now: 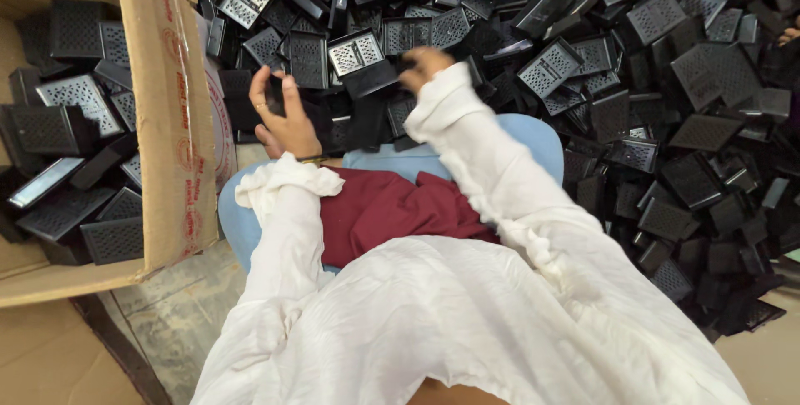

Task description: The person sits cross-legged on the floor and repeatedly picks up small black perforated boxes from a large pile, inspects them, and places them into a cardboard box. The person handles the items one at a time, turning them over and moving them from the pile into the box.

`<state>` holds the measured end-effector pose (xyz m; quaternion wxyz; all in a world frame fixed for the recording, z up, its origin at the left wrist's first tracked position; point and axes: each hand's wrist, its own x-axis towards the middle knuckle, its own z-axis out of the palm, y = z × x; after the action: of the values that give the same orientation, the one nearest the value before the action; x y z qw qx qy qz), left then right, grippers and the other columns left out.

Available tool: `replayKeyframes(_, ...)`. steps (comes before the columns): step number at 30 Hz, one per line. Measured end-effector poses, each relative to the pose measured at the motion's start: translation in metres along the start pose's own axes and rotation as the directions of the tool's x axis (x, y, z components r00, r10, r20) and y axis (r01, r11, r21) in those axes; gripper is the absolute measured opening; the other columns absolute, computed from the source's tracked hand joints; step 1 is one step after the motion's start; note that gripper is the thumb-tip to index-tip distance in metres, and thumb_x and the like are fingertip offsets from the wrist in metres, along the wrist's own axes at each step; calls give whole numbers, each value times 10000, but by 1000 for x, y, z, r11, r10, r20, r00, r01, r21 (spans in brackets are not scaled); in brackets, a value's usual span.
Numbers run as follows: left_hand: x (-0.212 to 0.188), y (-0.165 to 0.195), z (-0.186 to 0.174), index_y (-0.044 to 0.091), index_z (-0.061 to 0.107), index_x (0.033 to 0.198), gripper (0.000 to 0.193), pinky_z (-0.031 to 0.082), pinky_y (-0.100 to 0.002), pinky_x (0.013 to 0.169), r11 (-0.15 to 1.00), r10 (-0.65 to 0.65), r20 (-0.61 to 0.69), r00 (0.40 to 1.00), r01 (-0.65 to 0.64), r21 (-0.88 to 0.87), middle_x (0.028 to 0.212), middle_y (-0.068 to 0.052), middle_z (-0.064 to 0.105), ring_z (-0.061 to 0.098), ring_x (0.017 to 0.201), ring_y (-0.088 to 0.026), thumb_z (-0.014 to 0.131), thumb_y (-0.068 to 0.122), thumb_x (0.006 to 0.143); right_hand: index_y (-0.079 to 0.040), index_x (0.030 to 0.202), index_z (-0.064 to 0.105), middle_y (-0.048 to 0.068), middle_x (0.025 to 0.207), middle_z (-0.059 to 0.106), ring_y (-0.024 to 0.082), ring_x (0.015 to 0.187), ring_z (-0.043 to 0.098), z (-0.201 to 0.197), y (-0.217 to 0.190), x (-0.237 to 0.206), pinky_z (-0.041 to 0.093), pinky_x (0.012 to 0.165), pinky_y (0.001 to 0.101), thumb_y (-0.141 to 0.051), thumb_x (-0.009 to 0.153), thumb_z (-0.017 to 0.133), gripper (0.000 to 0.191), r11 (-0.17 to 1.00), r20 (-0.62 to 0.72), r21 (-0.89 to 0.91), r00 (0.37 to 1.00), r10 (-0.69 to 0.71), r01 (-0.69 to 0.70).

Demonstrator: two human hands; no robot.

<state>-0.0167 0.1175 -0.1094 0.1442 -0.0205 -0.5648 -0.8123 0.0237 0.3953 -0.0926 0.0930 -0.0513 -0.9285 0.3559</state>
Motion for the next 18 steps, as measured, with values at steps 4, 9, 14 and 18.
replayKeyframes(4,2,-5,-16,55,505,1412,403,531,-432,985,761,-405,107,908,400,-510,1213,-138,628,630,1111,-283,600,140,1030,-103,1201,714,159,1206,661,331,1084,648,-89,24,42,543,933,422,-229,770,809,458,898,-144,-291,943,300,-330)
replayKeyframes(9,-2,-9,-23,14,572,1340,625,567,-480,951,589,-473,244,847,509,-627,1140,-192,698,695,1046,-336,532,509,959,-172,1235,712,132,1374,581,348,1278,529,-156,15,61,477,1013,455,-331,742,831,532,473,275,-881,830,484,16)
replayKeyframes(14,14,-26,-16,107,627,1312,339,588,-425,870,649,-668,105,736,646,-402,1080,-135,719,710,974,-288,656,120,974,-232,1296,720,85,1504,523,334,1391,490,-163,39,103,480,1079,505,-426,818,810,524,423,398,-897,644,653,126)
replayKeyframes(18,14,-37,-17,108,634,1284,336,593,-419,808,624,-693,131,708,681,-383,1052,-131,716,715,946,-278,652,116,949,-322,1359,667,66,1542,415,366,1414,437,-158,60,112,495,1053,506,-377,851,801,528,426,443,-886,611,657,184)
